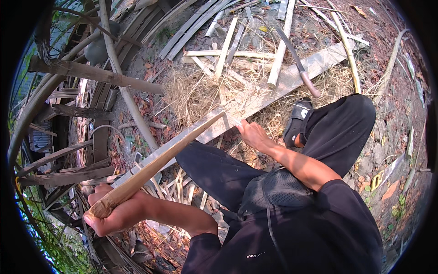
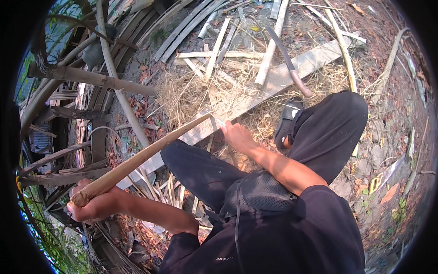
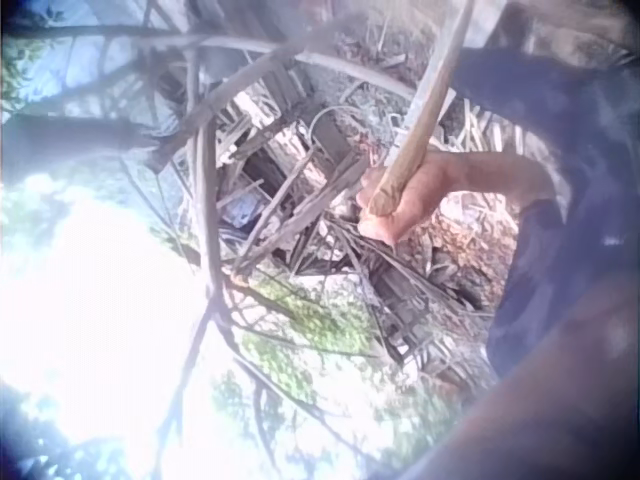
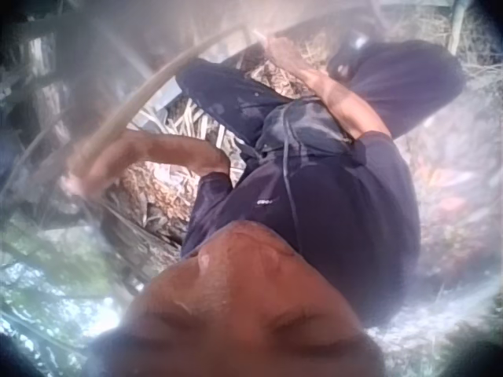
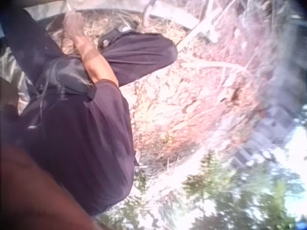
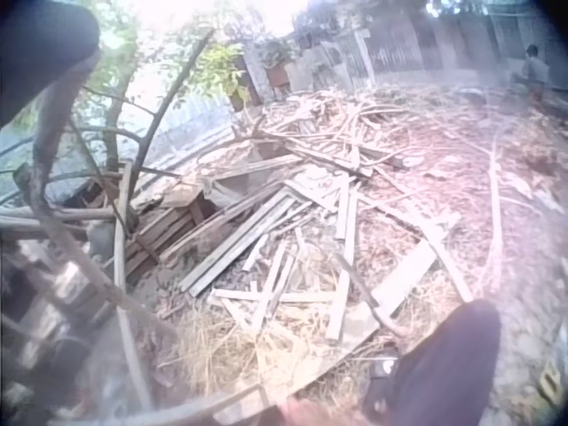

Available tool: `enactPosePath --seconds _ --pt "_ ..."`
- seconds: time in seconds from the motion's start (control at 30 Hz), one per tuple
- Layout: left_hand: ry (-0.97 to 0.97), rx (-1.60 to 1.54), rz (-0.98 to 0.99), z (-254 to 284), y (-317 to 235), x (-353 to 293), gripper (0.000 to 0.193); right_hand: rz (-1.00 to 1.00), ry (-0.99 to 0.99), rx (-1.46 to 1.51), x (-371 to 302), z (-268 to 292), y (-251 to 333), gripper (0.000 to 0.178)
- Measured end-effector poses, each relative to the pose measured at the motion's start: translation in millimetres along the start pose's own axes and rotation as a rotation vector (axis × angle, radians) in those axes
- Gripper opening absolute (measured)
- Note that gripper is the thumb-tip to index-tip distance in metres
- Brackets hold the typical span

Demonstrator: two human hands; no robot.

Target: The person sits on the ground and uses a blue utility knife to shave thin strips from a long, thin piece of wood held in their left hand. They repeatedly scrape the blade along the wood's length, creating fine shavings that fall onto the ground.

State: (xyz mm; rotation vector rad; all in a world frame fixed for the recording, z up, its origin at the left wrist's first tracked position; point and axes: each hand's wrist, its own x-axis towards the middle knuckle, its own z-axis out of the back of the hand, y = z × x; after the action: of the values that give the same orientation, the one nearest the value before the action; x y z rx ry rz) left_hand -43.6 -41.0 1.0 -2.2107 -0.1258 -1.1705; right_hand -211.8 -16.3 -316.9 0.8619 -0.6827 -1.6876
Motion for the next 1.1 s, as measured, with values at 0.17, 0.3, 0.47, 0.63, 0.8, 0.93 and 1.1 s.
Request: enactPosePath --seconds 0.17,0.3,0.47,0.63,0.8,0.93,1.1 --pt "-0.116 0.091 -0.023 20.6 13.3 13.2 0.034 0.146 0.106 0.216 -5.8 1.1 59.6 0.034" --pt "-0.282 0.163 -0.024 6.2 16.0 11.4 0.030 0.126 -0.183 -0.082 19.8 -47.9 -22.7 0.032" --pt "-0.308 0.203 -0.012 15.8 32.8 24.6 0.030 0.182 -0.196 0.067 41.3 -55.3 -39.0 0.033" --pt "-0.284 0.253 -0.037 25.0 51.2 39.2 0.028 -0.117 0.069 -0.011 49.6 -58.6 -5.9 0.037" --pt "-0.268 0.271 -0.063 30.8 55.7 40.7 0.027 -0.097 0.079 -0.055 52.7 -56.1 -7.4 0.042" --pt "-0.284 0.237 -0.029 29.6 58.8 42.0 0.029 -0.098 -0.024 -0.158 62.6 -67.2 -27.0 0.041" --pt "-0.273 0.182 0.036 36.4 58.8 39.3 0.032 -0.043 0.015 -0.100 62.3 -54.0 -26.8 0.039"
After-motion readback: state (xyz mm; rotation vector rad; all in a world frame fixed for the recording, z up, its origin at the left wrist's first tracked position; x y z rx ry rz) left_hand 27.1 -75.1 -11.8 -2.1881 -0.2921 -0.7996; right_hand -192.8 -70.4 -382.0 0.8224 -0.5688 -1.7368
